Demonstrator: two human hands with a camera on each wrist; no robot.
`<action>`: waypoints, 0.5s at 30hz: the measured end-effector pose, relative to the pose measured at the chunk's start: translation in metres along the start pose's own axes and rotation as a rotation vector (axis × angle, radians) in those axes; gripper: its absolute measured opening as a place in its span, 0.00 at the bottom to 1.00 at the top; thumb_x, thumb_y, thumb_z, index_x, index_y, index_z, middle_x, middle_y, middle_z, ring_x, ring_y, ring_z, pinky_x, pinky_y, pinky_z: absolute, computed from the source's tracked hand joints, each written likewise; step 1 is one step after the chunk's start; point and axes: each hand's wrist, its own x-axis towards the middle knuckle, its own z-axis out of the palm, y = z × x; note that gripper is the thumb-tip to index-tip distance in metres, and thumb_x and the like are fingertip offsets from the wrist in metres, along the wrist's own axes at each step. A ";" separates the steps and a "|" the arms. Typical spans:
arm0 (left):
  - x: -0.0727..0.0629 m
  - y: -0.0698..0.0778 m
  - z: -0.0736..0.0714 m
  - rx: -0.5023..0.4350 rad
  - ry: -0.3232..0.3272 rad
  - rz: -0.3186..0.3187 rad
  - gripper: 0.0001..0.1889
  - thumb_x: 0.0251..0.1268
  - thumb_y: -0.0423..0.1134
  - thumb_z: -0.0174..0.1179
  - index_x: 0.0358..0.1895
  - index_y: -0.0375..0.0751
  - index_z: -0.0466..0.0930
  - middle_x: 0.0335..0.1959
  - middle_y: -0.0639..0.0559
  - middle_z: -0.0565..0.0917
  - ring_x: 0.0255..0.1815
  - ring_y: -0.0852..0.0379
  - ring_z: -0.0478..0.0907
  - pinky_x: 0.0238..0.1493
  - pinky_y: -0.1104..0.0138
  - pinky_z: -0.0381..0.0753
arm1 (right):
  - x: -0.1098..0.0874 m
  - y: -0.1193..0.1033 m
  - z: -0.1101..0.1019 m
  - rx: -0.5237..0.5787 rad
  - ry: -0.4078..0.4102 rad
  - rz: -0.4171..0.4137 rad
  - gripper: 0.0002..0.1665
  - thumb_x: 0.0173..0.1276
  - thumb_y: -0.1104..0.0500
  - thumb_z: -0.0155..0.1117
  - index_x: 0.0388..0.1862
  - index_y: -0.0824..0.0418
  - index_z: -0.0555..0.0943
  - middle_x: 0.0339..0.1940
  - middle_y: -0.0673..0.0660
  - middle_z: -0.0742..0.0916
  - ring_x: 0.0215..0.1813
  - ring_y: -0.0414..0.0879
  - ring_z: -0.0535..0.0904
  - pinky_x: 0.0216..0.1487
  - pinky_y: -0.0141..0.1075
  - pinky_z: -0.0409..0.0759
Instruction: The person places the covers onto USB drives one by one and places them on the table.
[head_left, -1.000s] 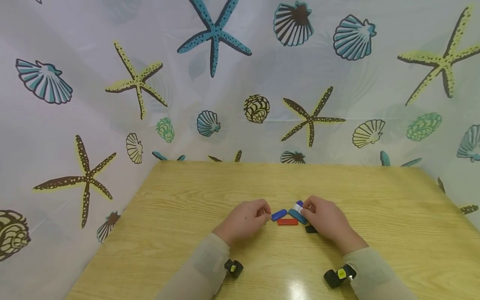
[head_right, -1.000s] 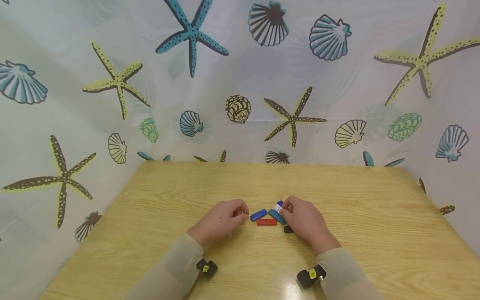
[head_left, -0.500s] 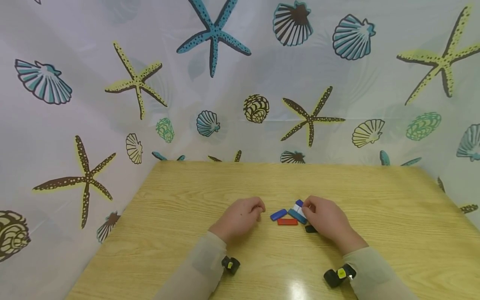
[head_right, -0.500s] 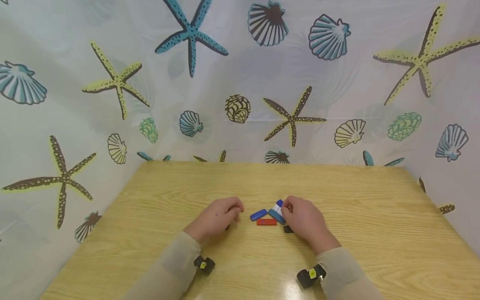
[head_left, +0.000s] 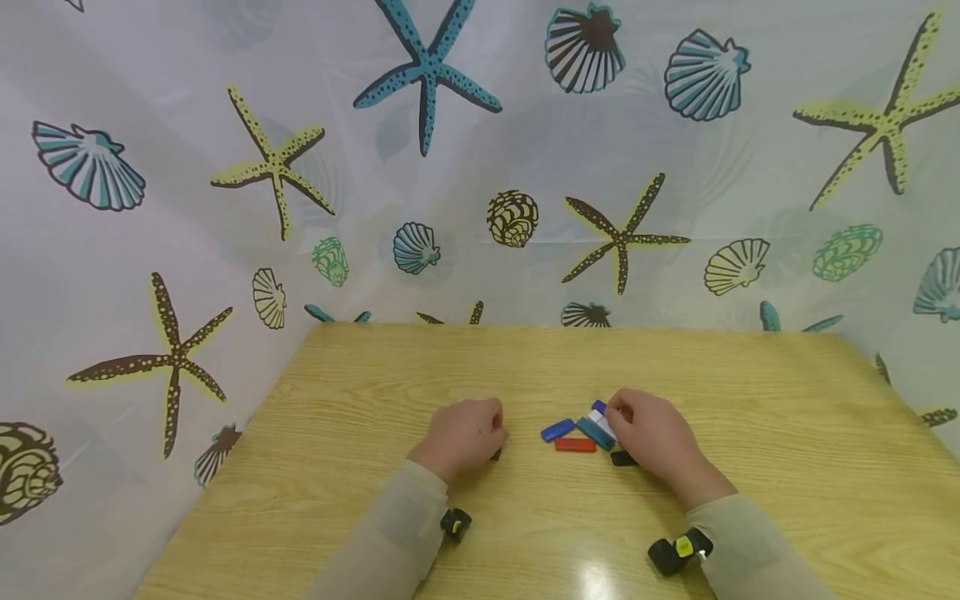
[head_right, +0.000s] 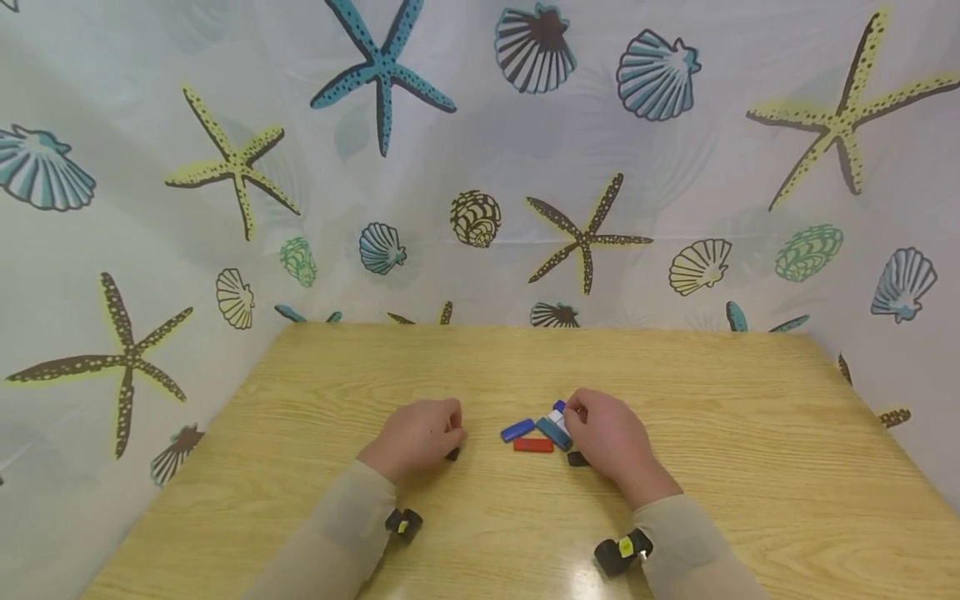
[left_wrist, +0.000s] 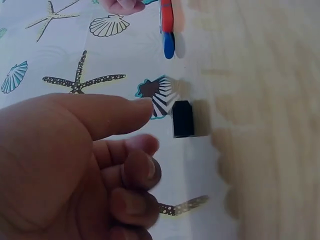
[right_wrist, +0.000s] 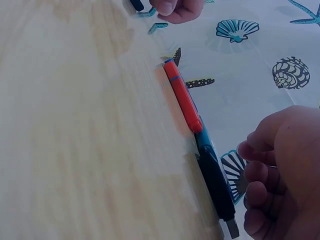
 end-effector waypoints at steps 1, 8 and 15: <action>-0.001 0.000 0.000 0.013 -0.006 -0.014 0.11 0.72 0.48 0.60 0.31 0.49 0.73 0.19 0.58 0.74 0.20 0.59 0.69 0.25 0.64 0.68 | 0.000 0.000 0.000 0.002 0.000 -0.002 0.09 0.75 0.55 0.59 0.44 0.57 0.83 0.28 0.49 0.79 0.32 0.46 0.73 0.34 0.40 0.70; -0.004 -0.001 0.001 -0.001 -0.096 -0.082 0.13 0.63 0.51 0.63 0.31 0.47 0.72 0.21 0.55 0.73 0.21 0.57 0.69 0.27 0.62 0.67 | -0.001 0.000 0.001 0.024 -0.006 -0.017 0.08 0.76 0.55 0.59 0.44 0.57 0.83 0.27 0.49 0.79 0.31 0.46 0.73 0.33 0.40 0.70; -0.003 -0.003 -0.001 0.027 -0.087 -0.010 0.10 0.68 0.46 0.60 0.29 0.51 0.72 0.23 0.58 0.75 0.24 0.58 0.72 0.30 0.61 0.71 | 0.000 0.002 0.003 0.036 -0.013 -0.025 0.07 0.76 0.55 0.58 0.41 0.55 0.82 0.25 0.48 0.78 0.29 0.45 0.72 0.31 0.39 0.69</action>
